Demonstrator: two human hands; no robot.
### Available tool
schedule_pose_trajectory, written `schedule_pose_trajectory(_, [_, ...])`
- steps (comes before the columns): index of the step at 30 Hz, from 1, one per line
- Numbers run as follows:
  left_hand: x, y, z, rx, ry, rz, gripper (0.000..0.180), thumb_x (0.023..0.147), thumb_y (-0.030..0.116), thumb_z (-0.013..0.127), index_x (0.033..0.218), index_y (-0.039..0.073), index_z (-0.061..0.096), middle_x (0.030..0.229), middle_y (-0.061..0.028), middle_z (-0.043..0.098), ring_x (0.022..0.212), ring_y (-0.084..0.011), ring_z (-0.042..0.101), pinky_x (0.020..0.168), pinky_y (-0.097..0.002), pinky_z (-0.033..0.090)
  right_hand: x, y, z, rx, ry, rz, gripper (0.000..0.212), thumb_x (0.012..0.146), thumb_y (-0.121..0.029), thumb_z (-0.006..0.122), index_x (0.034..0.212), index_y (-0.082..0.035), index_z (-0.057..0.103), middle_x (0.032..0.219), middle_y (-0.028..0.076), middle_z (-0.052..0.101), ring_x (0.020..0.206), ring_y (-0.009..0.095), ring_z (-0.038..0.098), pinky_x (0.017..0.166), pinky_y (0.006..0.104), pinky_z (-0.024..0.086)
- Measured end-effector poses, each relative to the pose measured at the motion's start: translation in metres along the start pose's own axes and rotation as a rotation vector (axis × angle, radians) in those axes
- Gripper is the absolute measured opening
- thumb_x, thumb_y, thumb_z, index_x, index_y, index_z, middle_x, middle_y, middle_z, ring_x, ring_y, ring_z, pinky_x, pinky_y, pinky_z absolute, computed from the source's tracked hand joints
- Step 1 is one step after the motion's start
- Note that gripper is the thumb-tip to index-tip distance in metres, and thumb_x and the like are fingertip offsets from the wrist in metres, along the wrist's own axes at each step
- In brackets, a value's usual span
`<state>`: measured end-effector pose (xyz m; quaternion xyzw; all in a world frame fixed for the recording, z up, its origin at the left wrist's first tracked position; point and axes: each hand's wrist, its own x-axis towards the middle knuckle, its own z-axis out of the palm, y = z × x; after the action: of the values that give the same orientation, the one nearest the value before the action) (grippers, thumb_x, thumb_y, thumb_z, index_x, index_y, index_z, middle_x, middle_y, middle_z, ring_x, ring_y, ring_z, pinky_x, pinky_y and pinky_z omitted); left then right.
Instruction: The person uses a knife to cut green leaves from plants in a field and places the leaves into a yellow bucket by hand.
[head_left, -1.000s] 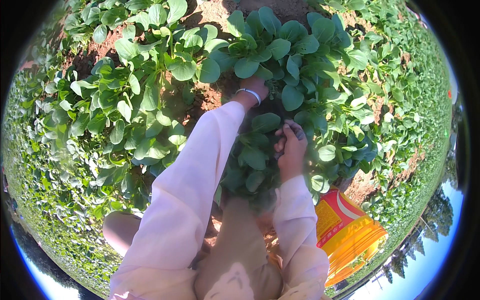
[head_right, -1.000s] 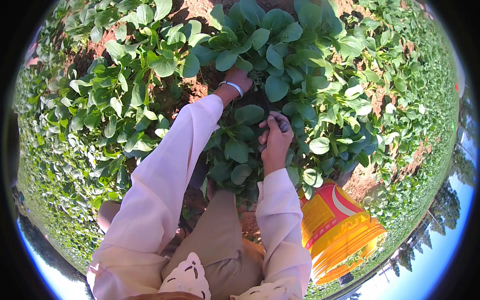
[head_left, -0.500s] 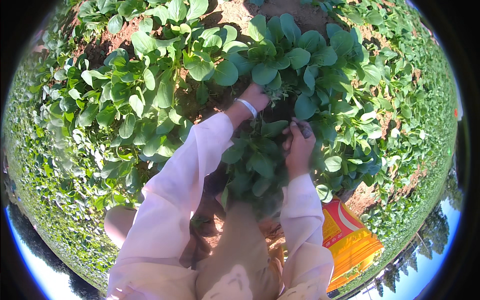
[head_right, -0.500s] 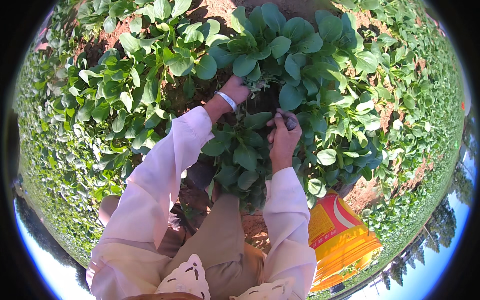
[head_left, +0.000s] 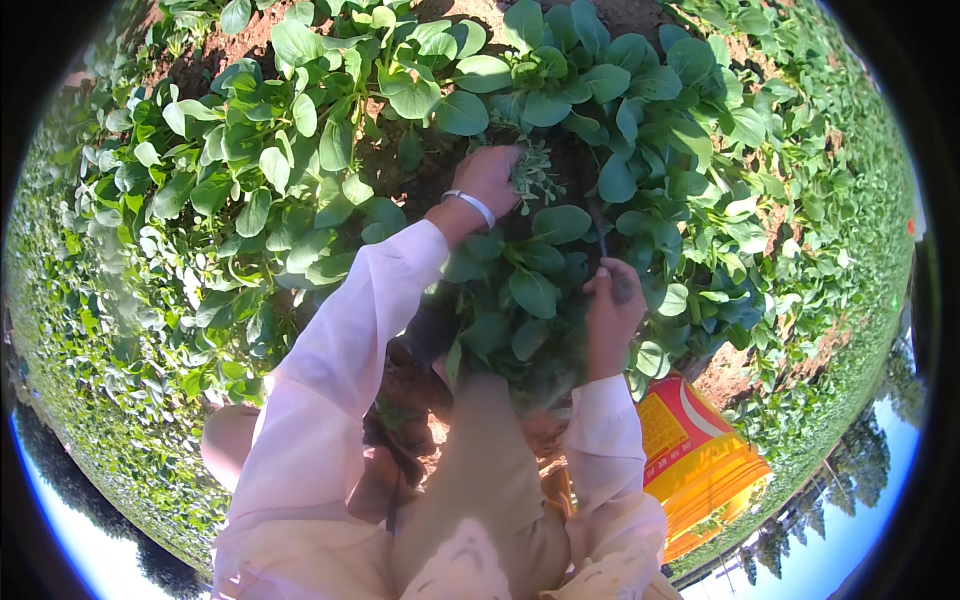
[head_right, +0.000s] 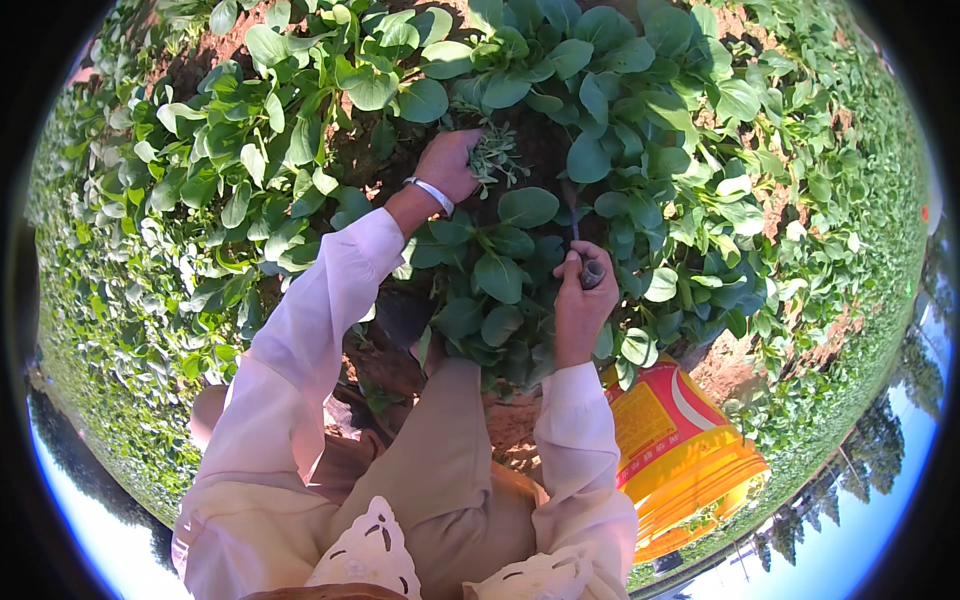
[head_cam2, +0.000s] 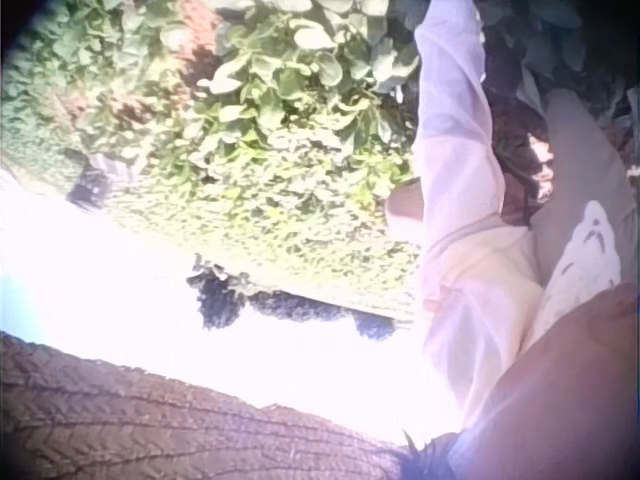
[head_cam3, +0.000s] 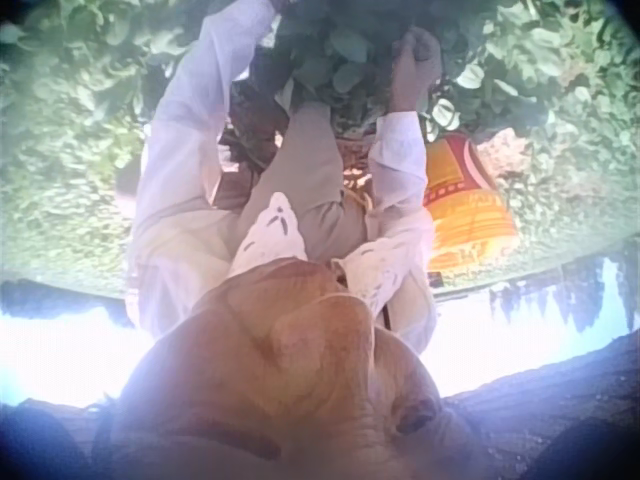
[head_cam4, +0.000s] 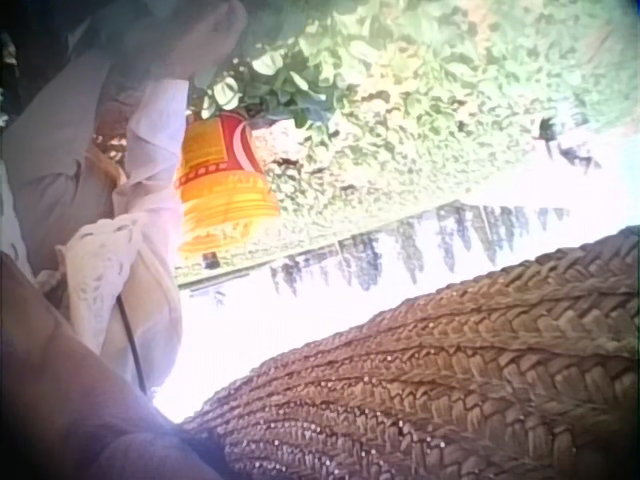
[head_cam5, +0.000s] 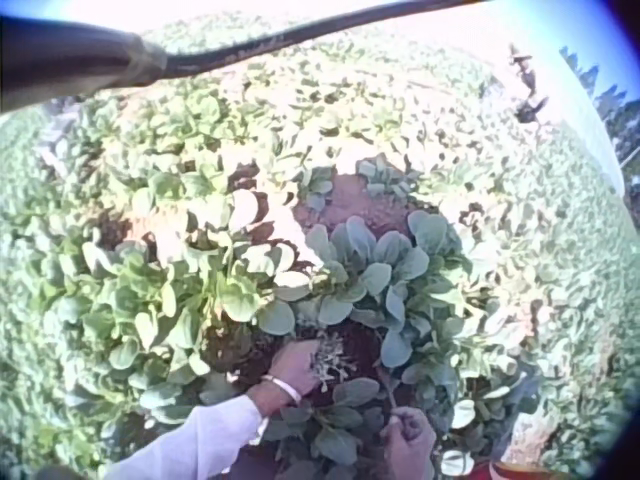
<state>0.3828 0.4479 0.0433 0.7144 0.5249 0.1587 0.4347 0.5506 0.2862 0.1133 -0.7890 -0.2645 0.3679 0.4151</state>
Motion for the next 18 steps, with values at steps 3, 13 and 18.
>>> schedule_pose_trajectory(3, [0.036, 0.021, 0.039, 0.302, 0.005, 0.127, 0.028, 0.076, 0.013, 0.064, 0.103, 0.009, 0.068, 0.098, -0.0170, 0.068, 0.091, -0.0362, 0.066, 0.078, -0.0445, 0.053, 0.011, -0.009, 0.005, 0.064, -0.033, 0.074, 0.010, 0.092, -0.006, 0.059, 0.102, -0.003, 0.061, 0.064, 0.002, 0.059, 0.042, 0.004, 0.040, 0.038, 0.0195, 0.029])
schedule_pose_trajectory(13, [0.112, 0.011, 0.090, 0.313, 0.254, 0.237, 0.026, 0.081, 0.010, 0.056, 0.105, 0.007, 0.066, 0.102, -0.0187, 0.067, 0.095, -0.0353, 0.065, 0.082, -0.0450, 0.051, 0.022, -0.016, 0.016, 0.183, -0.029, 0.206, 0.010, 0.091, -0.006, 0.058, 0.100, -0.003, 0.061, 0.063, 0.003, 0.059, 0.039, 0.004, 0.038, 0.037, 0.0199, 0.028])
schedule_pose_trajectory(18, [0.111, 0.015, 0.082, 0.352, 0.090, 0.176, 0.026, 0.081, 0.010, 0.057, 0.105, 0.006, 0.065, 0.102, -0.0194, 0.067, 0.096, -0.0360, 0.065, 0.082, -0.0454, 0.051, 0.024, -0.012, 0.015, 0.208, -0.020, 0.229, 0.009, 0.091, -0.006, 0.058, 0.099, -0.003, 0.061, 0.061, 0.003, 0.059, 0.039, 0.004, 0.038, 0.037, 0.0202, 0.028])
